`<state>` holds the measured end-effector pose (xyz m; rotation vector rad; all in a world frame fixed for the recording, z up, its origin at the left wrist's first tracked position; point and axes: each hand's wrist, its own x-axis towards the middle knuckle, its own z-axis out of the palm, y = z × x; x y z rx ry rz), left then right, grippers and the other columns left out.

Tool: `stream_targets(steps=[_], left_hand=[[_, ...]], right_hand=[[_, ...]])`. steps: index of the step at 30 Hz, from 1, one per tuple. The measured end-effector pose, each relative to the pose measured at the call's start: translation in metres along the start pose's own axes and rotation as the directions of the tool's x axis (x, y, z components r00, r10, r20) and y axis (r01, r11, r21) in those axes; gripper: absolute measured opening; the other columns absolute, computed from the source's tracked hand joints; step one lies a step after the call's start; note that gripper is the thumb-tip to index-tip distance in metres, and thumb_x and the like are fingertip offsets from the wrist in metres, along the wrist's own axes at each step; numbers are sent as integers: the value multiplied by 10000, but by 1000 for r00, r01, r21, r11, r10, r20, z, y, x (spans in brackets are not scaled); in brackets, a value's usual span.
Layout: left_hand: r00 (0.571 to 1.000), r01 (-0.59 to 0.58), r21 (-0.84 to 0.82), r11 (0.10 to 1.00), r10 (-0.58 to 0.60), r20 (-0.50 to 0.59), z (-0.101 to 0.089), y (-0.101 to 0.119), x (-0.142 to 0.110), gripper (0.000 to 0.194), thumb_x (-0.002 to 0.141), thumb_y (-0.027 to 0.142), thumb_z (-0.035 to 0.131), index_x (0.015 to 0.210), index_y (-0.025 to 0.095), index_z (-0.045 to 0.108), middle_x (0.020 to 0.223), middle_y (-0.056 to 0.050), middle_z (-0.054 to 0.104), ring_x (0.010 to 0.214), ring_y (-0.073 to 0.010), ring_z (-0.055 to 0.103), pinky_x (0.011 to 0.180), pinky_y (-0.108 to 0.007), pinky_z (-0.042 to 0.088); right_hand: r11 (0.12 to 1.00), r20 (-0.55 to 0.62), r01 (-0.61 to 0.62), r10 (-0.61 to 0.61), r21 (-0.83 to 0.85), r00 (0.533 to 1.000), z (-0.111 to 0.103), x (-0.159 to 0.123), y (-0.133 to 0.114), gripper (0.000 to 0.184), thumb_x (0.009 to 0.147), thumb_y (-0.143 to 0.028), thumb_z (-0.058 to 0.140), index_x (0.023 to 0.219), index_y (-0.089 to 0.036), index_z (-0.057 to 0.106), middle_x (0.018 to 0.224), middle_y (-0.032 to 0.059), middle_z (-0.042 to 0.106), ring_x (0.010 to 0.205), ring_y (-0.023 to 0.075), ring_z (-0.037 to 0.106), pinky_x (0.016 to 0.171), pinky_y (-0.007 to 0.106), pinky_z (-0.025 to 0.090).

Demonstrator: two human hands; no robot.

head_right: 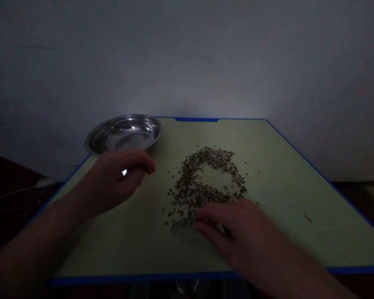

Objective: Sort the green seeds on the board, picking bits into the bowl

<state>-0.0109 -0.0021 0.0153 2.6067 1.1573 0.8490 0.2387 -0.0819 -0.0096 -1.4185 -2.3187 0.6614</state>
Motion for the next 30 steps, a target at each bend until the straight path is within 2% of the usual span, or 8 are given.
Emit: stream_targets(steps=[3, 6, 14, 20, 23, 27, 30], left_hand=[[1000, -9, 11, 1000, 9, 0, 0, 0, 0, 208, 731, 66, 423, 724, 171, 603, 693, 10, 639, 604, -100, 544, 585, -223, 398], [1000, -18, 18, 1000, 18, -5, -1, -1, 0, 205, 729, 67, 423, 719, 172, 599, 686, 10, 638, 608, -101, 547, 588, -226, 402], [1000, 0, -15, 1000, 0, 5, -1, -1, -1, 208, 730, 57, 428, 728, 168, 603, 678, 8, 631, 576, -96, 522, 577, -227, 391], [1000, -7, -9, 1000, 7, 5, 0, -1, 0, 206, 742, 54, 427, 720, 169, 596, 672, 11, 624, 576, -92, 517, 578, -222, 390], [1000, -2, -4, 1000, 2, 12, 0, -2, 0, 207, 745, 49, 427, 725, 168, 595, 669, 12, 623, 580, -90, 524, 573, -215, 389], [1000, 16, 9, 1000, -16, 20, -1, -3, -2, 214, 746, 56, 422, 736, 171, 601, 679, 7, 632, 586, -95, 532, 570, -216, 392], [999, 21, 11, 1000, -21, 29, -1, -3, -2, 211, 749, 62, 423, 737, 171, 603, 679, 5, 632, 587, -99, 534, 567, -219, 389]], right_hand=[[992, 23, 77, -75, -98, 997, 12, 8, -11, 250, 927, -305, 478, 881, -265, 721, 769, -7, 751, 650, 171, 689, 577, 282, 457], [975, 13, 99, -98, -199, 995, 15, 19, -11, 268, 929, -295, 460, 906, -237, 721, 746, 20, 747, 631, 194, 694, 563, 299, 436], [885, -200, -62, -35, -461, 979, -18, 35, 34, 301, 925, -370, 462, 944, -231, 728, 724, 38, 747, 572, 212, 676, 545, 318, 431], [900, -312, -113, -27, -422, 950, -44, 44, 55, 320, 921, -398, 463, 917, -212, 724, 718, 40, 740, 555, 195, 646, 530, 308, 423], [855, -379, -167, -37, -491, 924, -57, 57, 63, 323, 923, -408, 462, 948, -213, 718, 730, 49, 738, 562, 199, 640, 548, 313, 421], [751, -390, -230, -39, -618, 920, -62, 75, 74, 324, 930, -403, 458, 978, -207, 711, 748, 75, 737, 624, 237, 658, 554, 324, 391], [728, -345, -206, -45, -654, 938, -56, 78, 72, 311, 931, -378, 456, 969, -206, 712, 766, 86, 741, 651, 252, 665, 533, 320, 357]])
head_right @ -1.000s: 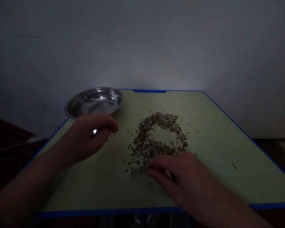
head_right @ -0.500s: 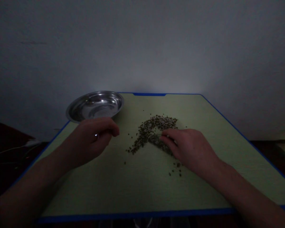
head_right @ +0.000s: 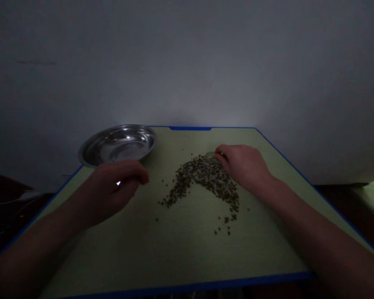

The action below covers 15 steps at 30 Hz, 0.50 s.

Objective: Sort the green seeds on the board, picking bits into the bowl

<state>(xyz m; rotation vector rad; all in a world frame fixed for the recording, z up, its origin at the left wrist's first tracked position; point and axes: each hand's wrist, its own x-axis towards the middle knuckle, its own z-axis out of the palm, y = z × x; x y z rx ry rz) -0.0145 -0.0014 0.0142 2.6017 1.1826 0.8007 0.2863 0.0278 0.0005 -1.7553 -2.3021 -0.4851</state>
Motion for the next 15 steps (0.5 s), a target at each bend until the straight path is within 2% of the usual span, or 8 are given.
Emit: stream_targets(steps=[5, 15], left_hand=[[1000, -13, -14, 1000, 13, -6, 0, 1, 1, 211, 743, 60, 420, 727, 170, 599, 680, 7, 630, 585, -97, 527, 565, -221, 384], [1000, -10, -8, 1000, 10, 7, 2, 0, 0, 212, 735, 54, 422, 728, 170, 599, 670, 9, 623, 574, -96, 518, 568, -228, 385]], right_hand=[[996, 48, 85, -86, 15, 995, -7, -16, -21, 288, 941, -351, 449, 987, -232, 707, 852, 60, 756, 686, 231, 681, 549, 313, 374], [946, 88, 205, -233, 249, 968, -25, -47, -41, 262, 937, -323, 478, 964, -228, 721, 848, 43, 756, 682, 235, 707, 580, 342, 467]])
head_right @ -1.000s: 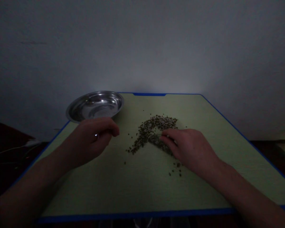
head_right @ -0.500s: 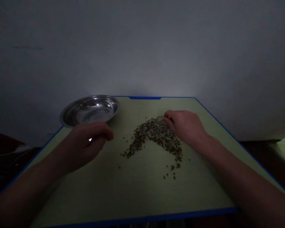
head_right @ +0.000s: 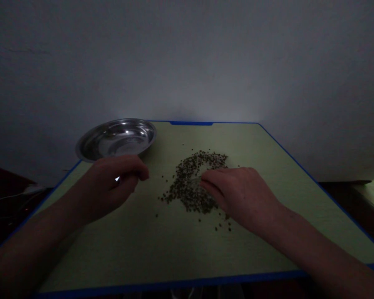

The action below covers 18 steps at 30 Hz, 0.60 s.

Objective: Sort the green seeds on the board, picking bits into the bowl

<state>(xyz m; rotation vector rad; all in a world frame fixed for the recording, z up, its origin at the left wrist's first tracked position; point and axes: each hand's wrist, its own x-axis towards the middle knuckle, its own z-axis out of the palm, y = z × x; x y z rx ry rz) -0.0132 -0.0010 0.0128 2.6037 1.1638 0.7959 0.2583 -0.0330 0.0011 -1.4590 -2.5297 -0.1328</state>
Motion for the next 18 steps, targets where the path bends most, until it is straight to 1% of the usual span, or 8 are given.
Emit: stream_targets(steps=[4, 6, 10, 13, 15, 18], left_hand=[[1000, 12, 7, 1000, -13, 9, -1, 1, 1, 213, 732, 59, 417, 728, 175, 595, 672, 5, 629, 585, -101, 530, 571, -229, 391], [1000, 21, 8, 1000, -21, 12, -1, 1, 1, 214, 733, 62, 416, 729, 174, 599, 673, 3, 632, 588, -102, 536, 572, -228, 393], [1000, 11, 8, 1000, -11, 4, 0, 1, 1, 208, 734, 64, 423, 729, 165, 605, 680, 3, 634, 598, -102, 542, 584, -229, 396], [1000, 4, 6, 1000, -4, 0, 0, 0, 1, 206, 735, 61, 427, 724, 159, 608, 676, 5, 628, 594, -98, 534, 585, -228, 390], [1000, -2, 4, 1000, 2, -2, 0, 0, 1, 208, 734, 53, 430, 725, 156, 610, 673, 9, 623, 588, -91, 526, 585, -223, 384], [1000, -15, 1, 1000, 15, -9, 0, 0, 0, 207, 731, 40, 440, 731, 156, 612, 670, 17, 616, 587, -83, 522, 583, -213, 379]], right_hand=[[998, -8, 43, -43, 39, 999, -1, -10, -7, 251, 937, -313, 482, 935, -229, 719, 788, 31, 748, 631, 223, 700, 537, 327, 461], [997, -14, 44, -43, 70, 999, -2, -14, -8, 255, 940, -324, 482, 938, -232, 719, 814, 31, 754, 639, 219, 702, 543, 327, 473], [993, -67, 3, 4, 116, 998, -5, -23, -4, 301, 949, -345, 453, 918, -234, 730, 853, 43, 767, 644, 206, 708, 570, 324, 508], [983, -95, -34, 52, 182, 994, -9, -32, 1, 298, 944, -361, 461, 920, -245, 733, 848, 32, 772, 661, 197, 716, 575, 304, 529], [970, -86, -65, 88, 236, 992, -11, -39, 5, 287, 936, -382, 478, 908, -257, 734, 843, 17, 774, 666, 193, 718, 568, 290, 540], [949, -32, -105, 120, 297, 992, -10, -47, 11, 313, 933, -415, 476, 845, -263, 735, 821, 11, 773, 642, 192, 715, 526, 278, 542]])
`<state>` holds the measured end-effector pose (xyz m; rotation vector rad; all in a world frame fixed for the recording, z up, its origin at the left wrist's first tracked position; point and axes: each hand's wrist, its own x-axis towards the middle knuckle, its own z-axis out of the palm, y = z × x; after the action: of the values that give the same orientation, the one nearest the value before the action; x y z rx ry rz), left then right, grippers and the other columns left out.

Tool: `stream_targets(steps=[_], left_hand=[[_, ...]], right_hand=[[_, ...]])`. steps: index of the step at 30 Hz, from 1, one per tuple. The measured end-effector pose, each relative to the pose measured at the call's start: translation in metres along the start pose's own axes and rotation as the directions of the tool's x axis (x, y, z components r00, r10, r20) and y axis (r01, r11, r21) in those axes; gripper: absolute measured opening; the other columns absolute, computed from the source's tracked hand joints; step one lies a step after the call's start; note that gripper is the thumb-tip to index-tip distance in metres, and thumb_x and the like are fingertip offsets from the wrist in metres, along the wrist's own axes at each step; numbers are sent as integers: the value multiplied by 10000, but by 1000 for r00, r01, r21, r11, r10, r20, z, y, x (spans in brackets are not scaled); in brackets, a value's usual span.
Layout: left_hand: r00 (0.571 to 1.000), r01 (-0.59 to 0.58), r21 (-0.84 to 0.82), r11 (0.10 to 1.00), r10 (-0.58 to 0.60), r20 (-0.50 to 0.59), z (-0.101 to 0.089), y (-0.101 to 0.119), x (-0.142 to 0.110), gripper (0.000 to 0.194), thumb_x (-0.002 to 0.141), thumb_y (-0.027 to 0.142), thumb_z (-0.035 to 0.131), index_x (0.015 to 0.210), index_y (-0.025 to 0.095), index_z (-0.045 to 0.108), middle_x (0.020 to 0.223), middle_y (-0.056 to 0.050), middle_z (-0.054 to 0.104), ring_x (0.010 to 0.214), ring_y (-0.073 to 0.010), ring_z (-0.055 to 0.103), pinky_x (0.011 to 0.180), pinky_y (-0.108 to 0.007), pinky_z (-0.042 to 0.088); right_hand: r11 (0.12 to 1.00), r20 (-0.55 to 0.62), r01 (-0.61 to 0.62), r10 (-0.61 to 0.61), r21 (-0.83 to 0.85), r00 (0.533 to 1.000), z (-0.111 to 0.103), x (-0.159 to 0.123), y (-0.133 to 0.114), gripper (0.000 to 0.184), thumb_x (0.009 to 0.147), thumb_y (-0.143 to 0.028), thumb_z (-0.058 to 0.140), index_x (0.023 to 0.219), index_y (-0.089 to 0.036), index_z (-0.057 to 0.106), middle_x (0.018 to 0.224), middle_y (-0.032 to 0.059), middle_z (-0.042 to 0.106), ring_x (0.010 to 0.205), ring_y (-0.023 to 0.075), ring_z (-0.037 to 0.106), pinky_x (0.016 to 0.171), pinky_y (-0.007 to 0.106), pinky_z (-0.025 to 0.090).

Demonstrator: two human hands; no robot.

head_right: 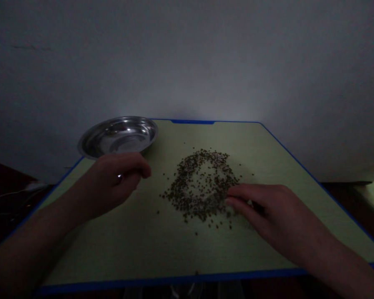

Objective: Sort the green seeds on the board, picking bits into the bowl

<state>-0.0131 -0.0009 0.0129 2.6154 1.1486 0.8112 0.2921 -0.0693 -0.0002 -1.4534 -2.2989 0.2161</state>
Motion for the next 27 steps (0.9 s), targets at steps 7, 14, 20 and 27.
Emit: stream_targets(steps=[7, 14, 20, 27], left_hand=[[999, 40, -20, 999, -41, -4, 2, 2, 0, 136, 815, 142, 498, 854, 171, 625, 696, 29, 618, 551, -74, 501, 544, -206, 371], [996, 81, -16, 997, -80, 42, 2, 3, 1, 129, 868, 211, 500, 822, 175, 615, 615, 47, 572, 505, -67, 481, 506, -204, 344], [997, 33, -10, 999, -32, 65, 4, 1, 2, 206, 889, 249, 501, 726, 167, 597, 595, 44, 551, 506, -63, 468, 499, -207, 321], [995, 47, -9, 999, -46, 84, 5, -1, 2, 230, 895, 271, 494, 717, 165, 595, 576, 44, 534, 495, -64, 457, 489, -210, 306]], right_hand=[[996, 42, -52, 49, 70, 998, 1, -10, 11, 304, 919, -422, 493, 858, -264, 745, 837, 22, 777, 672, 194, 723, 557, 274, 564], [992, 38, -91, 88, 90, 995, -6, -18, 23, 314, 898, -464, 507, 805, -288, 749, 817, 19, 776, 672, 222, 723, 519, 291, 568], [987, 60, -123, 118, 101, 991, -5, -25, 32, 308, 889, -479, 519, 794, -294, 747, 813, 7, 775, 680, 216, 725, 530, 277, 572], [978, 107, -157, 143, 135, 984, 5, -21, 27, 280, 889, -442, 522, 836, -274, 740, 831, 11, 773, 682, 196, 714, 530, 265, 548]])
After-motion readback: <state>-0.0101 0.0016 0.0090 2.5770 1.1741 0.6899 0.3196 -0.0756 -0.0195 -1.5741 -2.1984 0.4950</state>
